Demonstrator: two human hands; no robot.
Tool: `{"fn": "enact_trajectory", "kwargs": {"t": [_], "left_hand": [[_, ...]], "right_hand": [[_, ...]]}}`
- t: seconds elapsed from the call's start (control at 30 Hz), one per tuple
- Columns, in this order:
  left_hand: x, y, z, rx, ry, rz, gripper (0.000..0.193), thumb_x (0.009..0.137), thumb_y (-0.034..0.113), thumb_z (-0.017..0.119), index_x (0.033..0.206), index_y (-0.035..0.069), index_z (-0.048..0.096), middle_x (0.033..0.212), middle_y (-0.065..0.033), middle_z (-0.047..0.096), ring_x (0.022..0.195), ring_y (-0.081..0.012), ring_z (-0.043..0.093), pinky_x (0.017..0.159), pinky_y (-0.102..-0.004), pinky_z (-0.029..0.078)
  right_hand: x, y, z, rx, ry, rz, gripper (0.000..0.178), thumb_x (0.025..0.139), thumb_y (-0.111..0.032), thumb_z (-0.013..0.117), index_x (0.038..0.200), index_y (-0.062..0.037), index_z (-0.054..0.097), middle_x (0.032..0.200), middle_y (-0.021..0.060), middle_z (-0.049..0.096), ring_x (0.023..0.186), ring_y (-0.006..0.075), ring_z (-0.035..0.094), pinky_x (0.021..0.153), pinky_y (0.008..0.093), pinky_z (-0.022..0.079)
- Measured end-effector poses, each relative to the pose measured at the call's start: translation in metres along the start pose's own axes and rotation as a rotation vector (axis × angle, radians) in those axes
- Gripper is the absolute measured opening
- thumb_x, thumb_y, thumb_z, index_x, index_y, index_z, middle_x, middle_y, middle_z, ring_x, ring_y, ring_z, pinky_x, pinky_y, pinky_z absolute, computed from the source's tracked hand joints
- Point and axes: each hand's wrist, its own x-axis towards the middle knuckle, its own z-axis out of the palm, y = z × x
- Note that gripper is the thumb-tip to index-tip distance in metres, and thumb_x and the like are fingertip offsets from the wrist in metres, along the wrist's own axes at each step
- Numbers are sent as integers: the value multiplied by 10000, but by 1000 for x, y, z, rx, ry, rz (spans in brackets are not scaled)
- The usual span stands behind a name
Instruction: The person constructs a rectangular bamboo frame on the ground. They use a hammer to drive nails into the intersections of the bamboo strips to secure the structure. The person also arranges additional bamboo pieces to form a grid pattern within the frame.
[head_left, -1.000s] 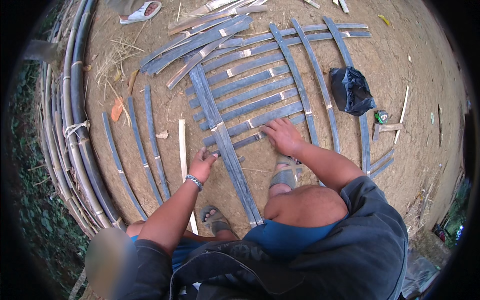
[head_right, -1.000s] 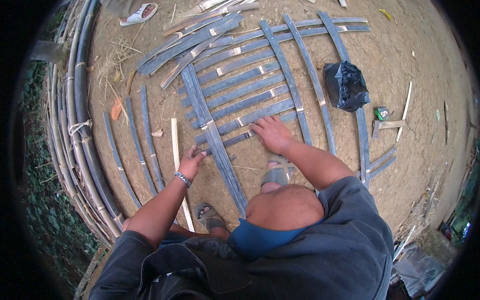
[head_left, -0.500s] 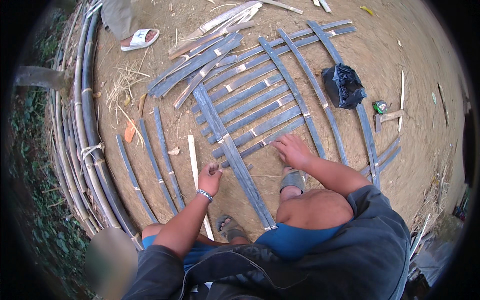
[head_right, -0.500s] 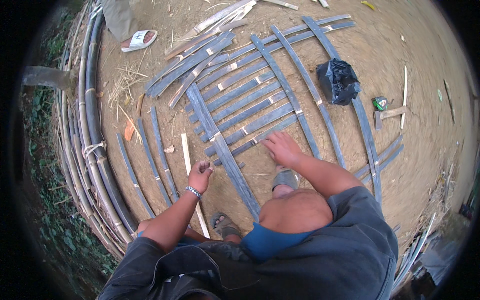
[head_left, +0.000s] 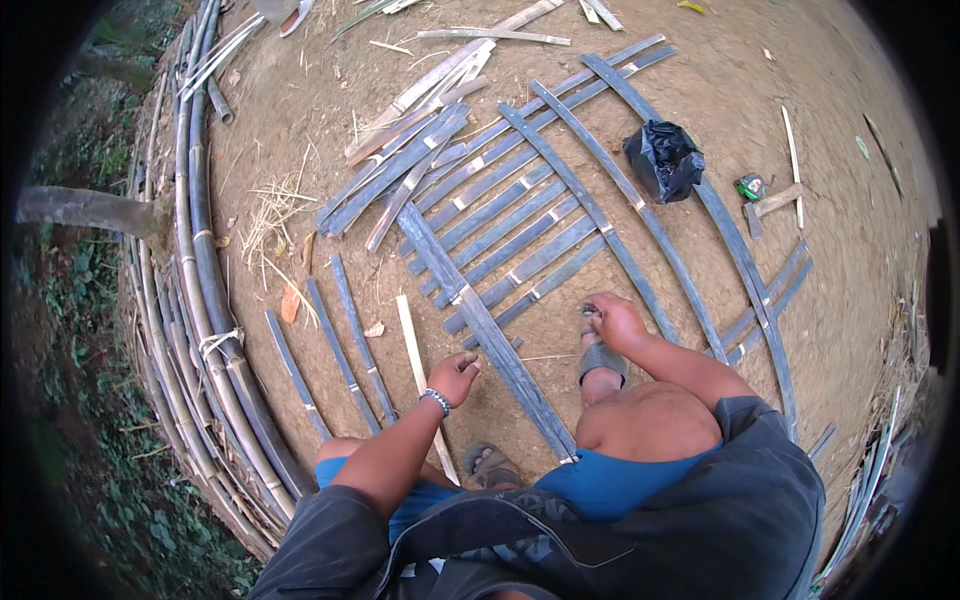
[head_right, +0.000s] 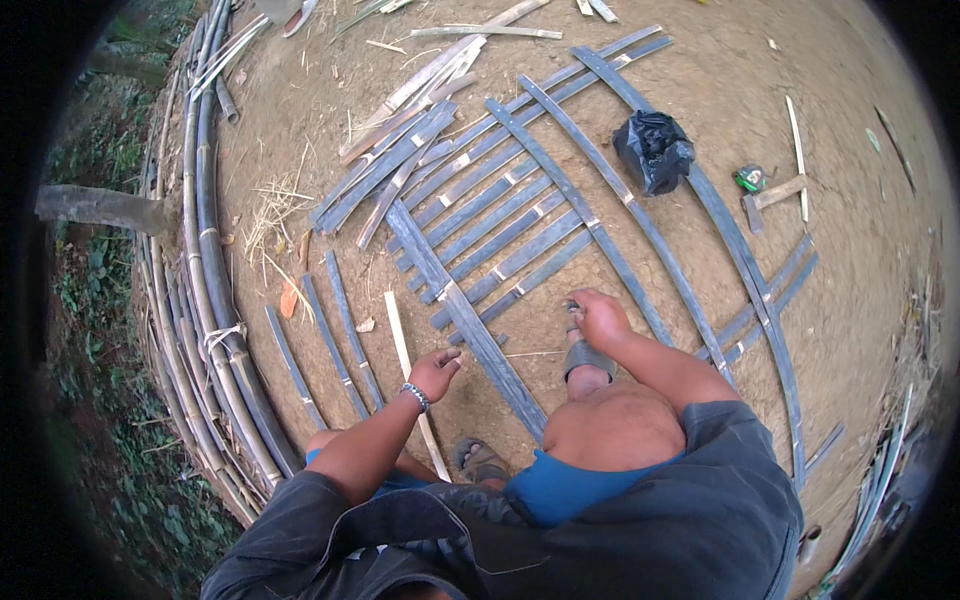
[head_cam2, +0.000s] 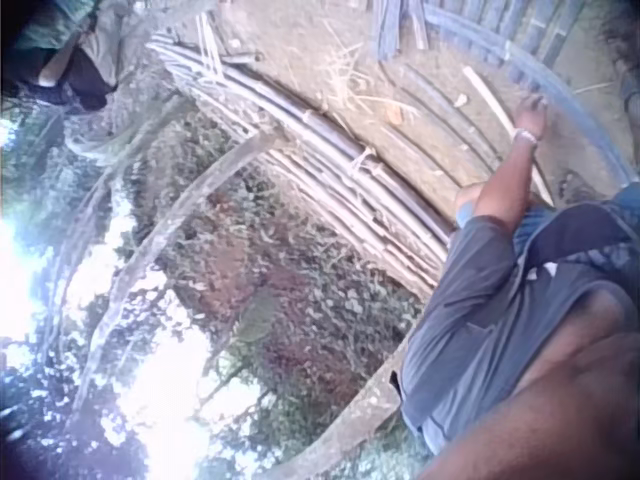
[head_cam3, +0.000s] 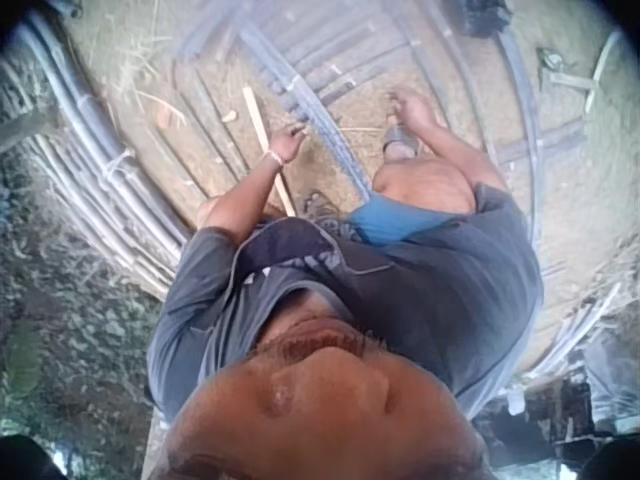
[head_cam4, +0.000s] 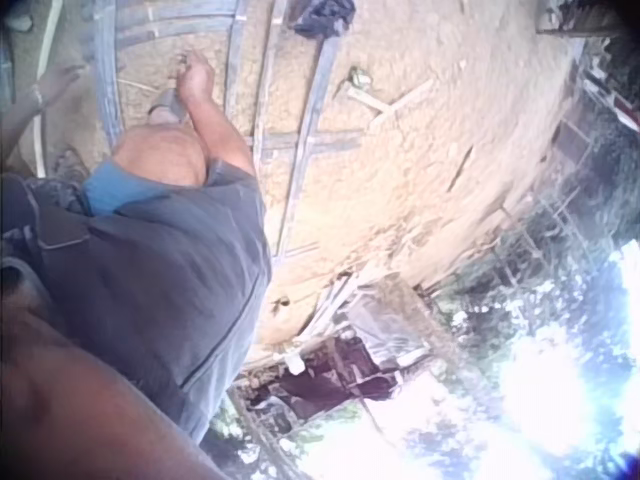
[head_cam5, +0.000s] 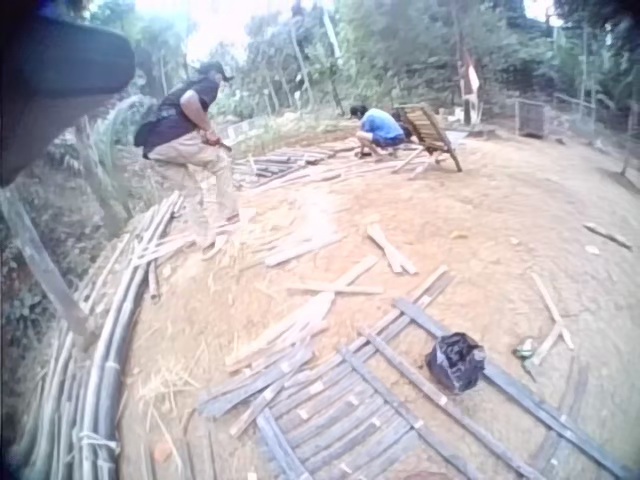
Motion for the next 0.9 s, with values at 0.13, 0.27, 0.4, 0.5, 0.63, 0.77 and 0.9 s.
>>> {"fn": "enact_trajectory", "kwargs": {"t": [0.13, 0.27, 0.4, 0.5, 0.63, 0.77, 0.9], "left_hand": [[-2, 18, -5, 61, -40, 32, 453, 973, 328, 656, 1265, -19, 667, 1185, -193, 728, 1096, -283, 704, 964, -371, 531], [-1, 12, -3, 22, -72, 11, 465, 965, 331, 665, 1271, -19, 661, 1197, -196, 720, 1098, -301, 701, 971, -373, 532], [-10, 15, -8, 99, -85, 46, 463, 963, 329, 668, 1271, -18, 664, 1224, -195, 709, 1116, -303, 694, 982, -378, 527], [-10, 9, -9, 131, -92, 28, 463, 963, 331, 669, 1271, -15, 666, 1243, -192, 703, 1135, -302, 687, 995, -378, 521], [-8, 5, -7, 141, -92, 3, 461, 965, 332, 665, 1269, -15, 668, 1257, -190, 700, 1154, -304, 681, 1006, -375, 515], [-2, 10, -4, 146, -119, 2, 470, 962, 337, 668, 1274, -15, 664, 1253, -193, 703, 1157, -306, 682, 1011, -375, 514], [3, 19, 1, 183, -129, 12, 484, 957, 336, 677, 1293, -12, 651, 1255, -197, 703, 1153, -304, 686, 1009, -374, 516]], "right_hand": [[-8, 6, 0, -3, 4, 18, 356, 804, 1, 664, 1147, -88, 696, 1110, 169, 696, 1042, 381, 664, 928, 435, 535], [-12, 6, 2, -8, 18, 23, 329, 810, -8, 651, 1125, -86, 705, 1098, 172, 697, 1035, 383, 665, 920, 445, 535], [-12, 5, -1, -11, 31, -1, 331, 810, -3, 642, 1123, -89, 708, 1089, 172, 699, 1036, 384, 664, 914, 455, 534], [-8, 3, -4, 12, 19, 15, 334, 804, -2, 650, 1121, -89, 710, 1108, 163, 703, 1045, 380, 664, 924, 449, 534], [-5, 1, -7, -10, 3, 39, 342, 797, -14, 676, 1127, -94, 712, 1131, 149, 707, 1058, 370, 667, 940, 431, 535], [-6, 5, -9, -8, 14, 44, 326, 813, -30, 684, 1131, -92, 712, 1145, 148, 706, 1068, 373, 665, 947, 431, 532], [-9, 13, -9, 41, 21, 99, 268, 857, -55, 669, 1121, -72, 710, 1139, 169, 701, 1063, 390, 659, 942, 447, 528]]}}
